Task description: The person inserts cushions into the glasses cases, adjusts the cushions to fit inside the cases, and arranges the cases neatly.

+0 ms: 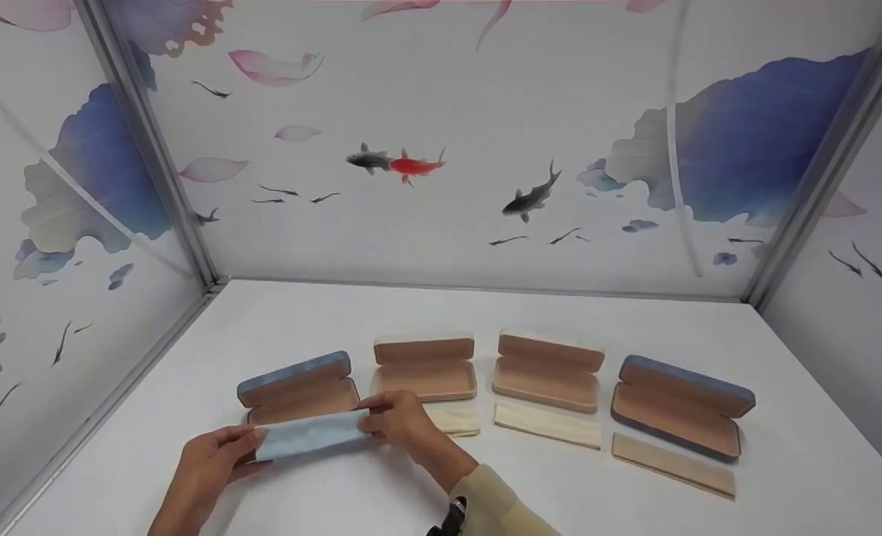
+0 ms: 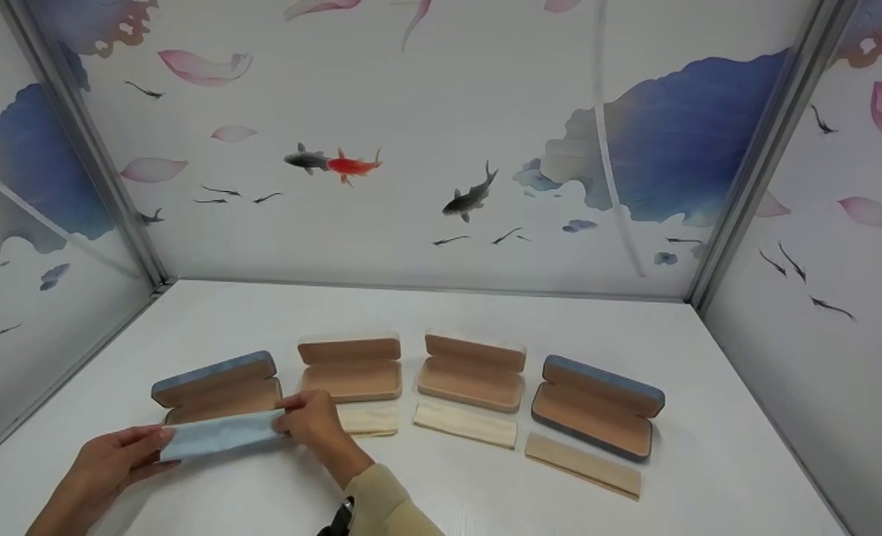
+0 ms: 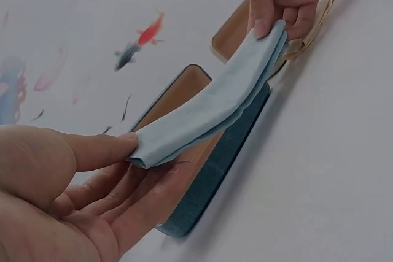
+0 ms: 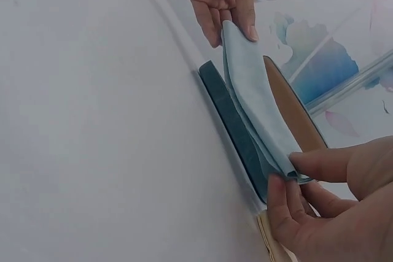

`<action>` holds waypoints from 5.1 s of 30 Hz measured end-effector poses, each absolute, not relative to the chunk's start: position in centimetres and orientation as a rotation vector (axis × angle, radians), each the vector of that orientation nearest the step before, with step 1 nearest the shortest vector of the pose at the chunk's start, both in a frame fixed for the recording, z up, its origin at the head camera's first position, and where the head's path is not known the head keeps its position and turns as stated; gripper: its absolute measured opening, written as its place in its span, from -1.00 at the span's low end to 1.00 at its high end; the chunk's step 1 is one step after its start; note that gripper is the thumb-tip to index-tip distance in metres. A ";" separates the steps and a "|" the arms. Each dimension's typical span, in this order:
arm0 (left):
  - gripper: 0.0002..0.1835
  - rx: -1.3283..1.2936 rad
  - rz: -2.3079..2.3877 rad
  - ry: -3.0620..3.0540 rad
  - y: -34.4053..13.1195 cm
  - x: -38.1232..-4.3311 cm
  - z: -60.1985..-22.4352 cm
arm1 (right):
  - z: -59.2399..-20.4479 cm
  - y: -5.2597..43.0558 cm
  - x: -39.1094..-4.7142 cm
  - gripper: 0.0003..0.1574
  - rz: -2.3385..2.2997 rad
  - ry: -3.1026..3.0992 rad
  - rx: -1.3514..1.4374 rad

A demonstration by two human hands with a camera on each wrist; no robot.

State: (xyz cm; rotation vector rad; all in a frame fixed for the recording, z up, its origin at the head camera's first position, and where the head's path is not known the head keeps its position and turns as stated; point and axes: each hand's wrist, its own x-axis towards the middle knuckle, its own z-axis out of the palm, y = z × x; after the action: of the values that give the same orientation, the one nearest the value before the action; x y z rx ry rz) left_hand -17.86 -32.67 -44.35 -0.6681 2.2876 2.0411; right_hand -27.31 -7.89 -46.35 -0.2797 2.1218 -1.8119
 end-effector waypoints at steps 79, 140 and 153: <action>-0.33 -0.809 2.160 2.122 -35.8 -20.8 -43.6 | -44.8 -11.7 -31.5 -0.80 -1.884 2.012 -0.129; -0.48 -0.969 1.890 2.361 -34.5 -21.4 -44.5 | -45.9 -12.5 -30.2 -0.94 -1.749 2.517 -0.265; -0.49 -0.958 1.970 2.396 -34.8 -21.3 -43.7 | -45.7 -11.9 -30.4 -0.90 -1.868 2.468 -0.317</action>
State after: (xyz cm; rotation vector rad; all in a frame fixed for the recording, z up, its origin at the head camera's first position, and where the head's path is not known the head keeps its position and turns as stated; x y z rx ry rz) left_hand -21.29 -34.77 -43.69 -0.9583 2.3958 1.9700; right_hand -30.36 -11.90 -45.72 -0.3168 2.4684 -1.8685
